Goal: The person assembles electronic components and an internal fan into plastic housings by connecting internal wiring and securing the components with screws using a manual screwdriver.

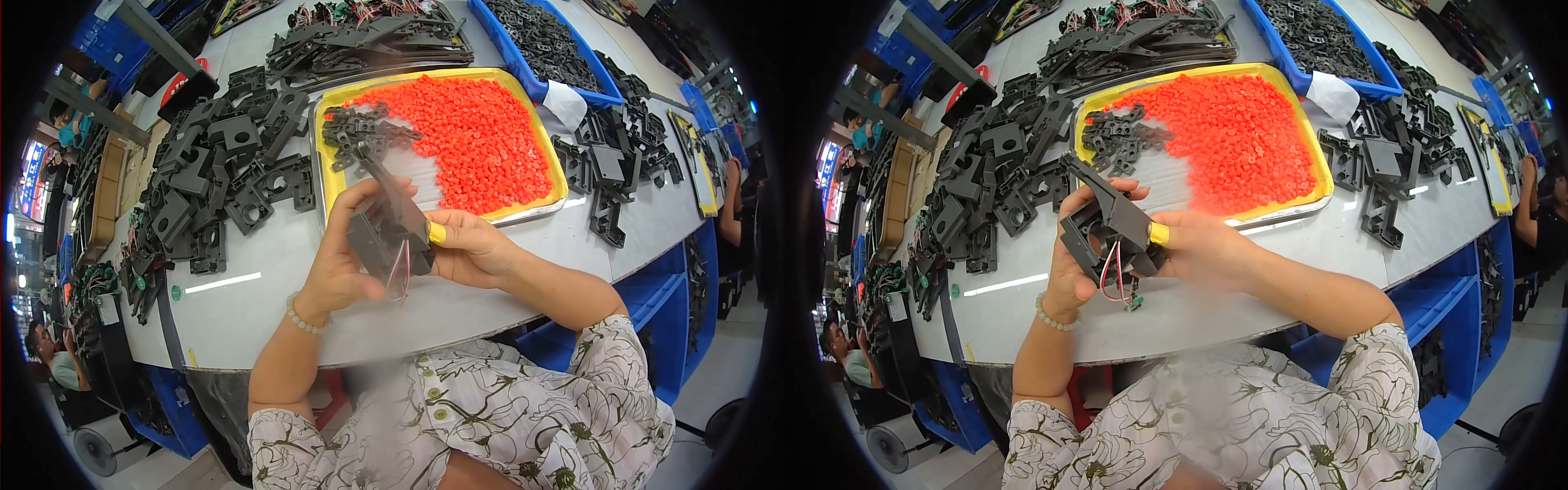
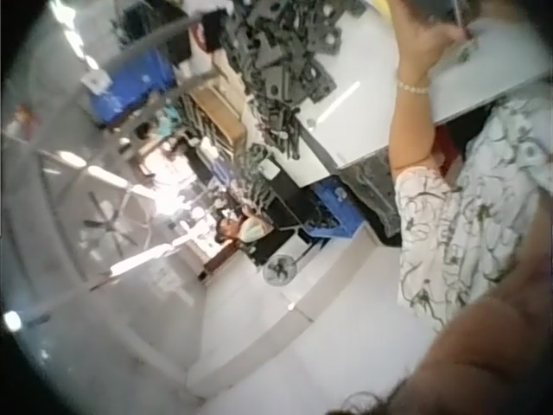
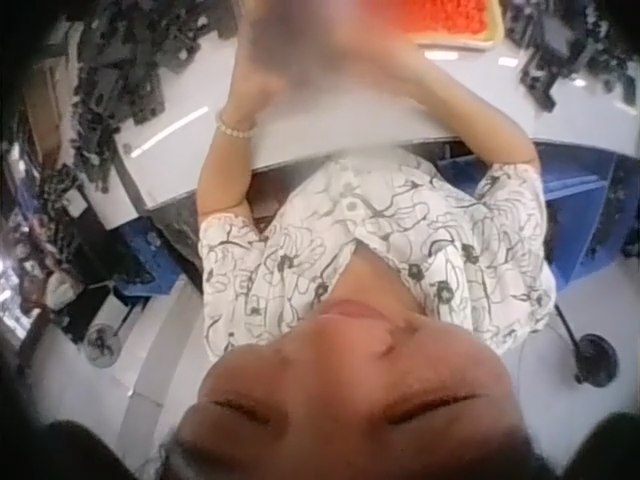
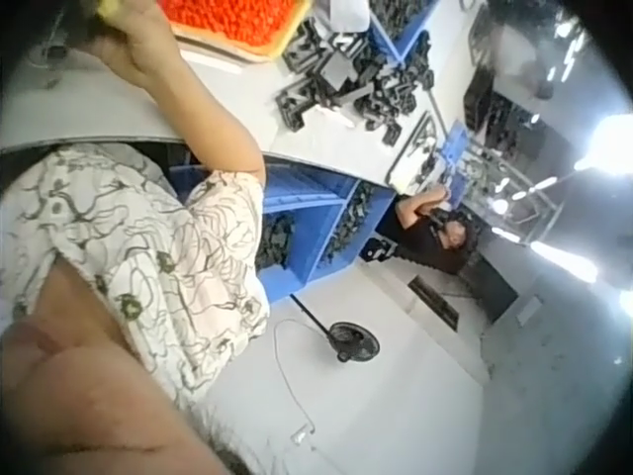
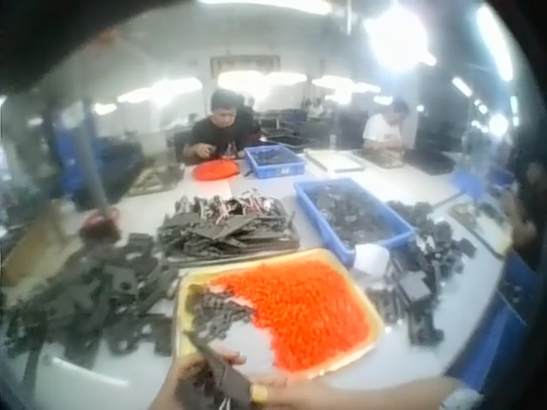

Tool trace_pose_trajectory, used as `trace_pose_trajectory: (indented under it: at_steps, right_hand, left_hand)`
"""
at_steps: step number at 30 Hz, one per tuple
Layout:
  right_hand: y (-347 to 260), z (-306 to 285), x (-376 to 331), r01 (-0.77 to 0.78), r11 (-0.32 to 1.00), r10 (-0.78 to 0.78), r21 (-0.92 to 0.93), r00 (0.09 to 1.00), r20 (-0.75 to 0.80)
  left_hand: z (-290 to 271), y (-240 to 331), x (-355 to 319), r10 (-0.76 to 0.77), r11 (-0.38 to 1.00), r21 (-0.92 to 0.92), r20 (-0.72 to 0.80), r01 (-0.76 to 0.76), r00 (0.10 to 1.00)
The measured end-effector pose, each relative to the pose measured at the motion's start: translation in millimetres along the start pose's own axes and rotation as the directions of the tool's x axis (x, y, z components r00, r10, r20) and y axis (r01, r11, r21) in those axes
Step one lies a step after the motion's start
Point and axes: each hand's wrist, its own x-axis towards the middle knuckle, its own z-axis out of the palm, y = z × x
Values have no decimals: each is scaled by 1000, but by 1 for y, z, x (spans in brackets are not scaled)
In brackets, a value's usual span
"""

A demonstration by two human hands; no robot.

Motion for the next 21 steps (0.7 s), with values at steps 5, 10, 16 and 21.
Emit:
trace_pose_trajectory:
  at_steps: [5, 10, 16, 21]
  right_hand:
    - [5, -5, 0, -5, 999, 3, -42, 999, -50]
    - [-5, -12, -9, 84, 845, -96, -528, 995, 5]
    - [-13, -5, -14, 221, 676, -186, -703, 974, 127]
    - [-22, 6, -16, 109, -40, -221, -993, 968, 115]
  left_hand:
    - [7, 1, -1, -15, 993, 115, -202, 38, 979]
    - [1, 1, -1, -135, 985, -142, -285, 98, 949]
    - [-2, 8, 8, -336, 827, -553, -340, 102, 879]
    - [-1, 4, 6, -164, 986, -84, -374, 143, 913]
